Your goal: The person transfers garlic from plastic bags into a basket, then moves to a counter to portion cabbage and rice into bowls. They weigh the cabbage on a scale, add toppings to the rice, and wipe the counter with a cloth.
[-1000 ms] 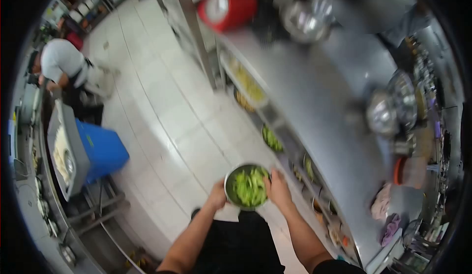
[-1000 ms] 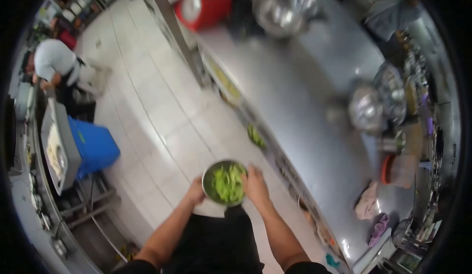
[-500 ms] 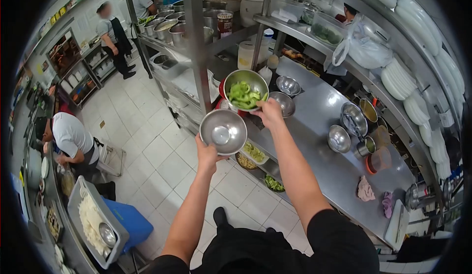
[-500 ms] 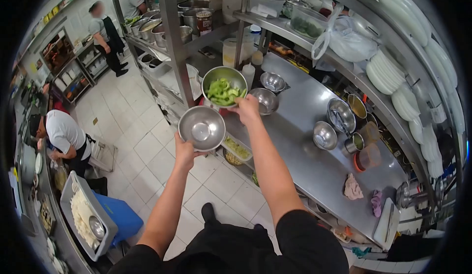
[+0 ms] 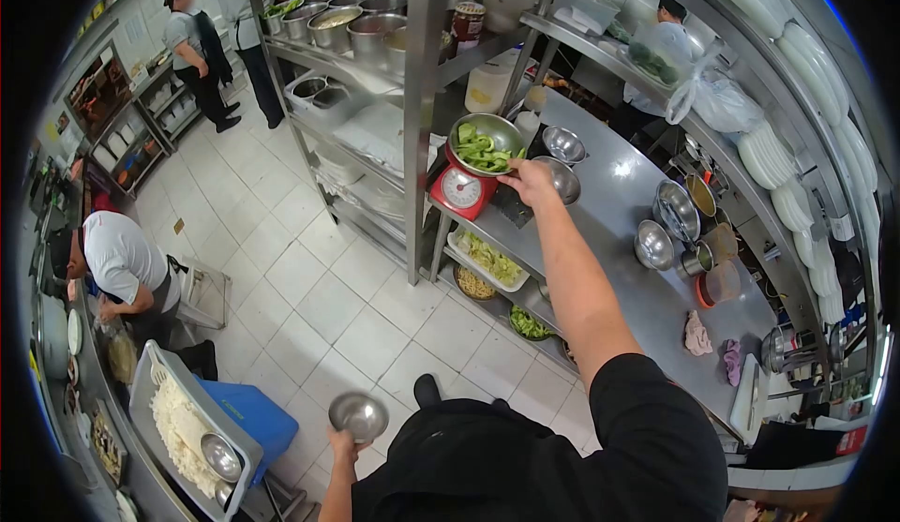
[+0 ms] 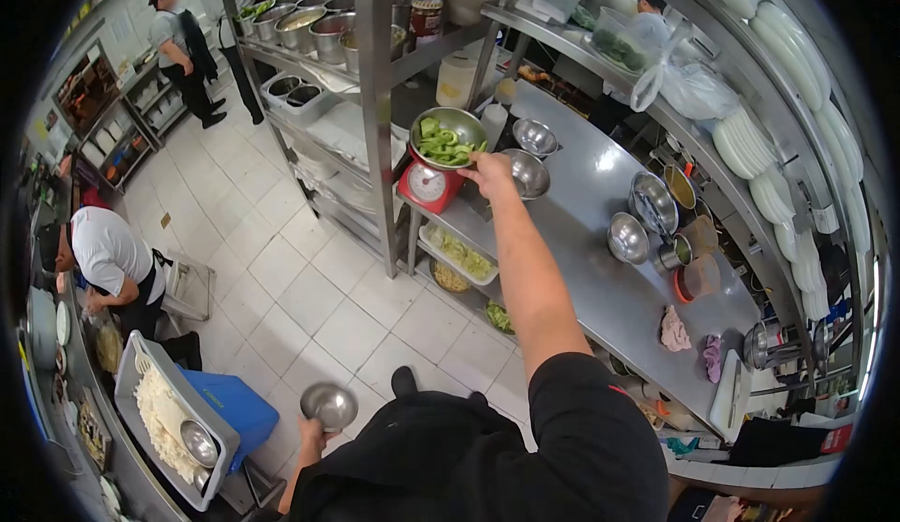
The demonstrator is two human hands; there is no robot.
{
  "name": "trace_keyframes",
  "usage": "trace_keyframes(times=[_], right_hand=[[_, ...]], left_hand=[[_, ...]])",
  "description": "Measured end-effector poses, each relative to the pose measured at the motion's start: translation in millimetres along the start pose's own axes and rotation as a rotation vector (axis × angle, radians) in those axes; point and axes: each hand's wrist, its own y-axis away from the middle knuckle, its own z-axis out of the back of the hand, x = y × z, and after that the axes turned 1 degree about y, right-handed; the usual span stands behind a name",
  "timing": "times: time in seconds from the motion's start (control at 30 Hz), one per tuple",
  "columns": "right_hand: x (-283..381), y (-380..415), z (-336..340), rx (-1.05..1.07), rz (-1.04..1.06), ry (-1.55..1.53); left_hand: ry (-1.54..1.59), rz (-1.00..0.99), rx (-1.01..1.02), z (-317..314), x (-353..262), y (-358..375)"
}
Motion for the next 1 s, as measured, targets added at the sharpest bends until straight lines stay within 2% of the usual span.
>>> trace_keyframes(times=[0.07, 0.17, 0.2, 0.23, 0.3, 0.33, 0.4, 0.43, 0.5, 0.53, 0.63, 0.77, 0.8, 0.9, 0.93, 1.0], right_hand=[[2, 0, -1, 0.006, 0.031, 0.130], [11, 0, -1, 0.009, 0.049, 0.300], [21, 11, -8, -0.125, 0.044, 0.395], [26, 22, -14, -0.122, 0.039, 0.402], [34, 36, -24, -0.465, 0.810, 1.173], [39, 30, -28, -0.459, 0.811, 1.177], [56, 13, -38, 0.071, 0.863, 1.307], [61, 13, -46, 0.074, 0.862, 1.311], [71, 16, -67, 0.503, 0.674, 1.572], [69, 15, -74, 0.528, 0.561, 1.652], [58, 3, -87, 0.630, 0.488, 1.801], [56, 1, -98, 0.550, 0.492, 1.879], [54, -2, -97, 0.515, 0.703, 1.838], [73, -14, -99, 0.518, 0.638, 1.896], [78, -13, -95, 0.505, 0.744, 1.805], [91, -8, -94, 0.486, 0.739, 1.784]], left_hand=[[-0.061, 0.145, -0.287, 45, 35, 4], [-0.049, 0.262, -0.457, 92, 61, 11], [-0.041, 0.283, -0.481, 101, 64, 11], [-0.034, 0.292, -0.492, 106, 64, 9], [-0.022, 0.295, -0.474, 104, 60, 1], [-0.026, 0.276, -0.443, 98, 55, -4], [-0.051, 0.214, -0.352, 85, 43, -10], [-0.075, 0.167, -0.290, 77, 35, -14], [-0.065, 0.105, -0.208, 50, 15, -25], [-0.061, 0.107, -0.207, 40, 5, -29], [-0.015, 0.044, -0.089, 10, -26, -38], [-0.029, 0.007, -0.033, 1, -40, -39], [-0.038, 0.001, -0.008, 3, -37, -42], [-0.069, 0.056, -0.060, 19, -19, -41], [-0.069, 0.059, -0.062, 28, -6, -43], [-0.102, 0.076, -0.091, 47, 19, -44]])
